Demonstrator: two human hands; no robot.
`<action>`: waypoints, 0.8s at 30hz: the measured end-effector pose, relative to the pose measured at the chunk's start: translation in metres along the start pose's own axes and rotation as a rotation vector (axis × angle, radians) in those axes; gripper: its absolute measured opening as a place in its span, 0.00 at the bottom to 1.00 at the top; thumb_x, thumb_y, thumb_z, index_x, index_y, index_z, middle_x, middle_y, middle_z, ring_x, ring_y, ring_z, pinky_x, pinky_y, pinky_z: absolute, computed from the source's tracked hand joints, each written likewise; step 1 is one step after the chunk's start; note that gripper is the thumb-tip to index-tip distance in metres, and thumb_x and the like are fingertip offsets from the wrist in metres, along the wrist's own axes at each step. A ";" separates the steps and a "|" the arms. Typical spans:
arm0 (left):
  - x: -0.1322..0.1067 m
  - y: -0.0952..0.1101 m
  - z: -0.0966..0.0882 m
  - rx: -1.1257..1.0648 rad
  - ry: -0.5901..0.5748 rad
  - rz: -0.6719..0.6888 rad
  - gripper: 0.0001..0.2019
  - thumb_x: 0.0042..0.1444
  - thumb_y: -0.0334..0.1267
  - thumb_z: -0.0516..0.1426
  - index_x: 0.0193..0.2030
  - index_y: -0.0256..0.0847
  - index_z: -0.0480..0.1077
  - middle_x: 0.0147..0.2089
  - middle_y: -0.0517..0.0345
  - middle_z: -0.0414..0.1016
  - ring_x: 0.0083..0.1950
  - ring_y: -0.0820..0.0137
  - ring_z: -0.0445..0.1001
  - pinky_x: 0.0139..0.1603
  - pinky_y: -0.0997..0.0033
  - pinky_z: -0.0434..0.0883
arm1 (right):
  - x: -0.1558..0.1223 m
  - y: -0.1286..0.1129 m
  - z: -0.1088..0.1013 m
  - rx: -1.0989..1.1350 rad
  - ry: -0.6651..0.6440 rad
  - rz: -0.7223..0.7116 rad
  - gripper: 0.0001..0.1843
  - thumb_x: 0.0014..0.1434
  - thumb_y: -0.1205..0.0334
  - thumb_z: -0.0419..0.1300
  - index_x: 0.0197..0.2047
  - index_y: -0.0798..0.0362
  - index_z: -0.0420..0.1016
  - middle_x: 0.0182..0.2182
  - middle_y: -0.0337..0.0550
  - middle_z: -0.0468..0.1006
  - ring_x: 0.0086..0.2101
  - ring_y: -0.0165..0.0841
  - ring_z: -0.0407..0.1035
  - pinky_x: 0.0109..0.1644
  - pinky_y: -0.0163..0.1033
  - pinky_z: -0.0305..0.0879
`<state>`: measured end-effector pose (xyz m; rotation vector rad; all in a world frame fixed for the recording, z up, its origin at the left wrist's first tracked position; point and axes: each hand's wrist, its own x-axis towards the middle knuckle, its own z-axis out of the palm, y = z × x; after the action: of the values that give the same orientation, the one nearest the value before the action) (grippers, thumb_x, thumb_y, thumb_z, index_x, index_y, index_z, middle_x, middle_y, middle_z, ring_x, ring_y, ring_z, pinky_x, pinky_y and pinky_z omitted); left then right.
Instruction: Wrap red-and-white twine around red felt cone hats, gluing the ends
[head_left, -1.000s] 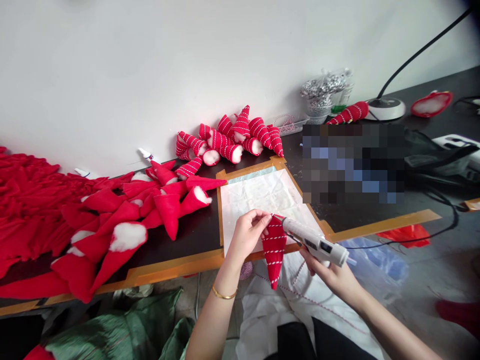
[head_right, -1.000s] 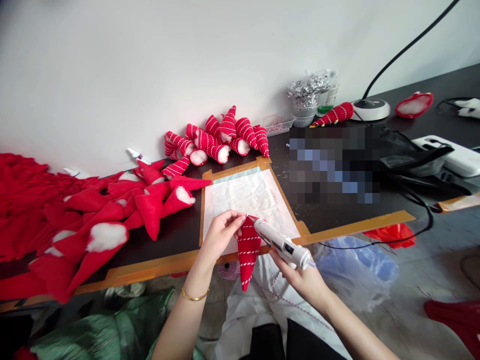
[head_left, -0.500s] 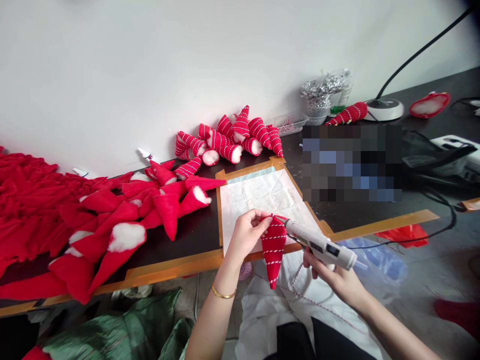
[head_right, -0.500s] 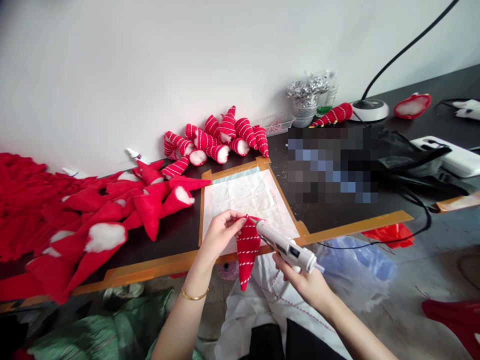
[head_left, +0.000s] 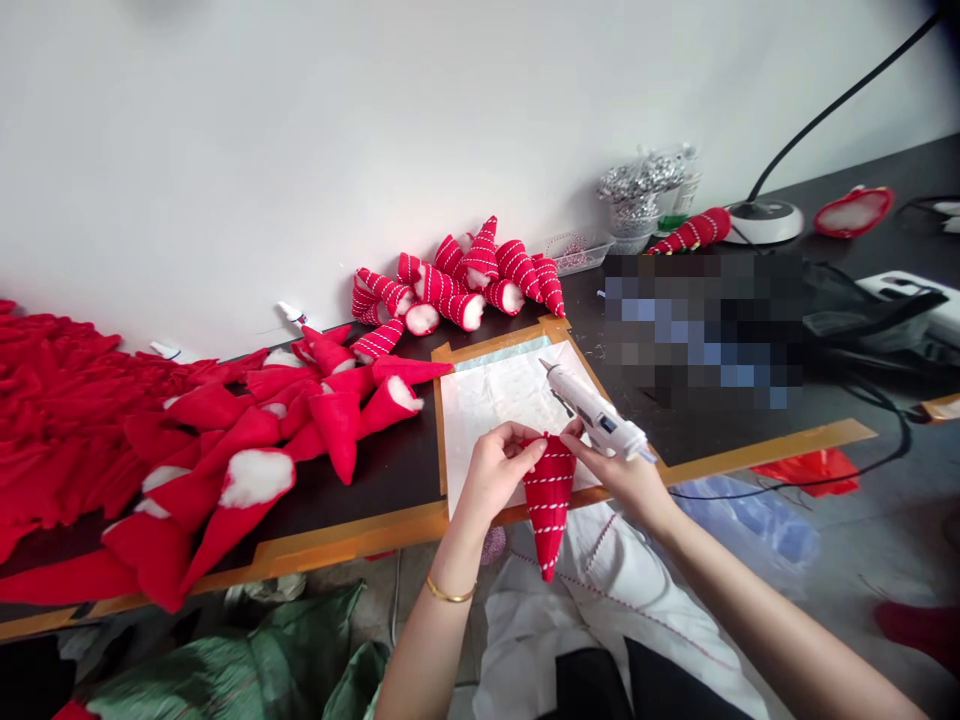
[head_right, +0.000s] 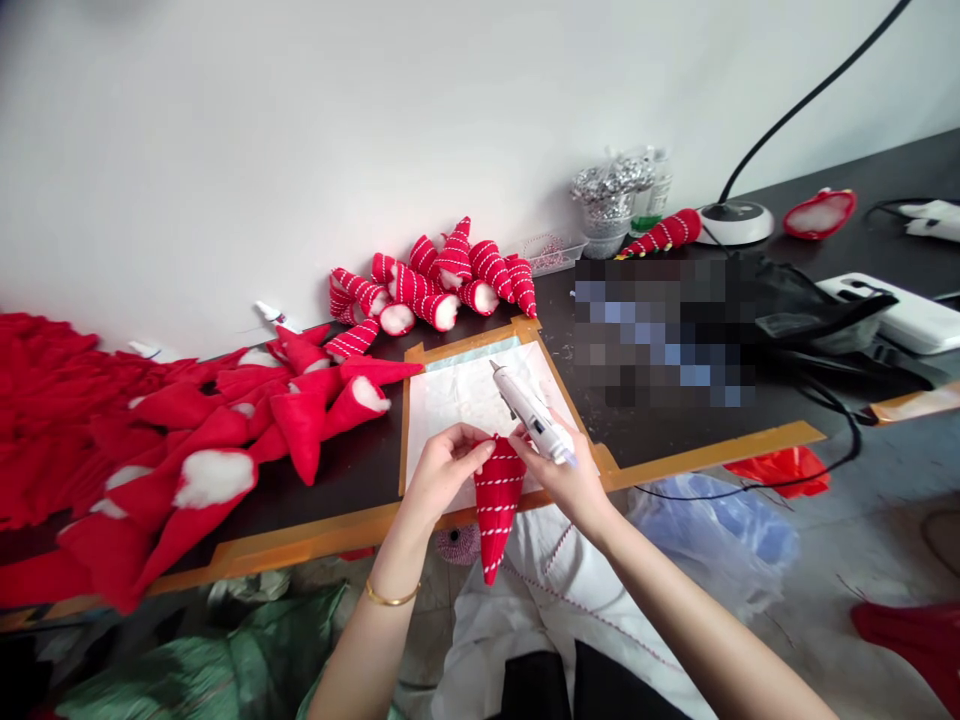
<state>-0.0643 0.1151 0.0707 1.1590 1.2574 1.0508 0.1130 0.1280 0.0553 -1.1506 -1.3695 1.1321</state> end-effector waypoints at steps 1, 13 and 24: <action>0.000 -0.001 0.000 0.003 0.004 0.006 0.10 0.53 0.41 0.66 0.34 0.37 0.73 0.30 0.59 0.75 0.30 0.73 0.71 0.32 0.74 0.67 | 0.001 -0.002 0.002 0.009 -0.001 0.013 0.12 0.54 0.52 0.67 0.34 0.52 0.75 0.31 0.44 0.80 0.34 0.39 0.75 0.43 0.42 0.71; 0.000 -0.011 0.003 -0.065 0.015 0.005 0.15 0.50 0.45 0.69 0.33 0.38 0.70 0.24 0.65 0.71 0.22 0.77 0.67 0.26 0.77 0.64 | 0.003 0.004 0.007 0.157 0.041 0.038 0.15 0.51 0.51 0.69 0.33 0.50 0.72 0.31 0.41 0.76 0.31 0.35 0.71 0.38 0.40 0.70; 0.000 -0.012 0.006 -0.193 0.073 -0.021 0.21 0.45 0.42 0.72 0.32 0.41 0.62 0.24 0.66 0.73 0.19 0.78 0.67 0.25 0.78 0.64 | -0.005 0.003 -0.009 0.077 0.166 0.035 0.16 0.54 0.47 0.67 0.37 0.52 0.75 0.34 0.45 0.79 0.32 0.37 0.71 0.35 0.40 0.68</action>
<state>-0.0591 0.1129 0.0586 0.9667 1.1934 1.1804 0.1222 0.1238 0.0524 -1.1892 -1.1736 1.0790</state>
